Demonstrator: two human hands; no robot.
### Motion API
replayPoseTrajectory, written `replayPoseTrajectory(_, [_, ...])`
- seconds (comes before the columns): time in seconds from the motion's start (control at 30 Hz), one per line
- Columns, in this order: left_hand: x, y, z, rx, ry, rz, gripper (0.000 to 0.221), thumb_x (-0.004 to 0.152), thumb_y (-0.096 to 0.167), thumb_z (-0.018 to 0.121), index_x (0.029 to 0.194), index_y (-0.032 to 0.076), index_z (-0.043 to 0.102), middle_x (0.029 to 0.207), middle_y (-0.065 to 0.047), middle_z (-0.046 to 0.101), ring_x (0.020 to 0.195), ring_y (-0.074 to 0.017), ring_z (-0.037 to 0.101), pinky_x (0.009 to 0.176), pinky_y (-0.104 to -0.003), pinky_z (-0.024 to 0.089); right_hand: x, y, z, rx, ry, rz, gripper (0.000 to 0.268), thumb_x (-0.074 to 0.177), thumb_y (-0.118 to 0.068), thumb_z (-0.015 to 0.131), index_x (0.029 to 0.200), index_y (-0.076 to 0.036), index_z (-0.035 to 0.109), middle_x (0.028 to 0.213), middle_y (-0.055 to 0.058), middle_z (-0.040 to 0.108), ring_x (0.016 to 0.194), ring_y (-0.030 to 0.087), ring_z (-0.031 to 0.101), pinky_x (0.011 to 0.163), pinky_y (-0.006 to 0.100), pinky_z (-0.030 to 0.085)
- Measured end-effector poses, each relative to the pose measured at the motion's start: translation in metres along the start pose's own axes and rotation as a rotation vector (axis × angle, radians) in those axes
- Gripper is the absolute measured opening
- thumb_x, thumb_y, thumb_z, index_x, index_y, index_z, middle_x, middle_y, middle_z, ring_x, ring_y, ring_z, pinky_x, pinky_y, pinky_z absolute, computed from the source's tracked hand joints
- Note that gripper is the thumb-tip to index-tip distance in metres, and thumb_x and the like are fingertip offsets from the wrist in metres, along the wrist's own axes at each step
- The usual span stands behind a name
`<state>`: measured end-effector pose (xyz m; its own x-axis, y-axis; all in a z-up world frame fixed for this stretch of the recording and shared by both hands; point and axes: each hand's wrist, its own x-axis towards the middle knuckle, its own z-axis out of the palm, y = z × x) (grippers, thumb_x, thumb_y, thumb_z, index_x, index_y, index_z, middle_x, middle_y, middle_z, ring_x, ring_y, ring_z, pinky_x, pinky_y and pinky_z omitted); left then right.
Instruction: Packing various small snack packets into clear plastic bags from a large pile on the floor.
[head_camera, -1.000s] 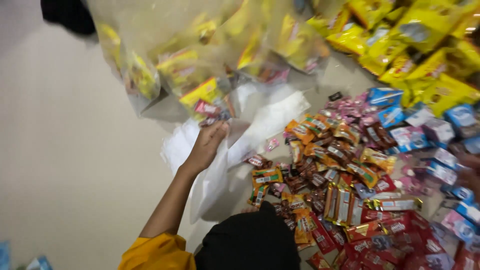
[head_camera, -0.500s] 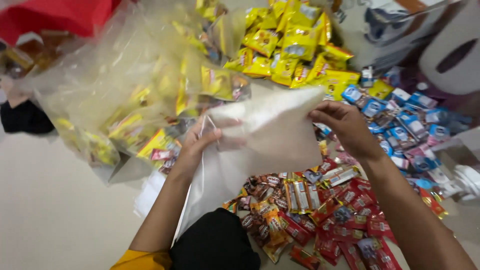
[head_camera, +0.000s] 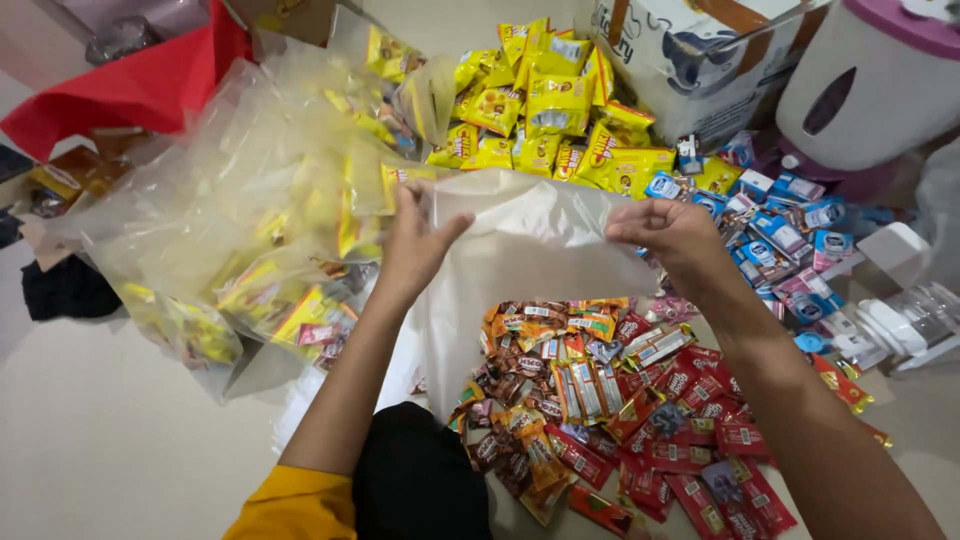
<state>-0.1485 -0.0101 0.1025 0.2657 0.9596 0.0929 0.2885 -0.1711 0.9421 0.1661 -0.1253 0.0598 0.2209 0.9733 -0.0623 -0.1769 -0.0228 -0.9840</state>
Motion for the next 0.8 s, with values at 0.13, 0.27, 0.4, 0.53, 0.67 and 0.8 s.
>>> replayPoseTrajectory(0.13, [-0.002, 0.064, 0.017, 0.339, 0.233, 0.351, 0.069, 0.088, 0.011, 0.085, 0.141, -0.004, 0.042, 0.147, -0.029, 0.045, 0.139, -0.0489, 0.045, 0.118, -0.057, 0.036, 0.004, 0.011, -0.007, -0.067, 0.023, -0.018, 0.027, 0.075, -0.005, 0.091, 0.09, -0.002, 0.069, 0.07, 0.007, 0.071, 0.057, 0.013, 0.069, 0.048, 0.02, 0.052])
replayPoseTrajectory(0.27, [0.02, 0.052, 0.081, 0.336, -0.076, 0.445, 0.052, 0.089, 0.038, 0.086, 0.132, 0.028, 0.059, 0.131, 0.002, 0.068, 0.134, -0.0327, 0.058, 0.112, -0.07, 0.028, -0.006, 0.001, 0.008, -0.256, 0.044, -0.015, 0.036, 0.069, -0.006, 0.097, 0.081, 0.003, 0.065, 0.064, 0.007, 0.061, 0.055, 0.018, 0.064, 0.05, 0.025, 0.049])
replayPoseTrajectory(0.4, [0.014, 0.059, 0.126, 0.182, -0.546, 0.322, 0.063, 0.09, 0.05, 0.076, 0.14, 0.019, 0.054, 0.133, -0.019, 0.068, 0.135, -0.042, 0.057, 0.114, -0.059, 0.043, -0.011, -0.005, 0.018, -0.591, -0.01, -0.045, 0.045, 0.055, -0.022, 0.105, 0.065, -0.002, 0.066, 0.05, 0.007, 0.056, 0.048, 0.017, 0.058, 0.054, 0.029, 0.045])
replayPoseTrajectory(0.53, [0.013, 0.044, 0.122, 0.034, -0.794, 0.154, 0.06, 0.094, 0.042, 0.07, 0.144, 0.014, 0.053, 0.13, -0.023, 0.07, 0.127, -0.0377, 0.065, 0.109, -0.05, 0.052, -0.011, 0.005, 0.012, -0.66, -0.095, 0.025, 0.049, 0.052, -0.025, 0.104, 0.059, -0.006, 0.06, 0.046, 0.005, 0.054, 0.047, 0.016, 0.056, 0.054, 0.028, 0.043])
replayPoseTrajectory(0.67, [0.009, 0.013, 0.12, -0.128, -0.782, 0.111, 0.047, 0.089, 0.008, 0.067, 0.135, 0.011, 0.055, 0.133, -0.021, 0.064, 0.116, -0.029, 0.068, 0.094, -0.042, 0.059, -0.001, 0.014, 0.006, -0.7, -0.192, 0.058, 0.059, 0.052, -0.03, 0.103, 0.053, -0.008, 0.048, 0.044, 0.007, 0.051, 0.046, 0.018, 0.05, 0.054, 0.03, 0.04])
replayPoseTrajectory(0.8, [-0.001, 0.011, 0.127, 0.36, -0.483, 0.402, 0.052, 0.081, 0.015, 0.073, 0.127, 0.024, 0.051, 0.124, -0.01, 0.065, 0.113, -0.0388, 0.068, 0.093, -0.053, 0.057, -0.01, 0.005, 0.01, -0.658, -0.271, 0.054, 0.059, 0.061, -0.029, 0.101, 0.054, -0.01, 0.045, 0.044, 0.004, 0.051, 0.047, 0.015, 0.048, 0.054, 0.028, 0.037])
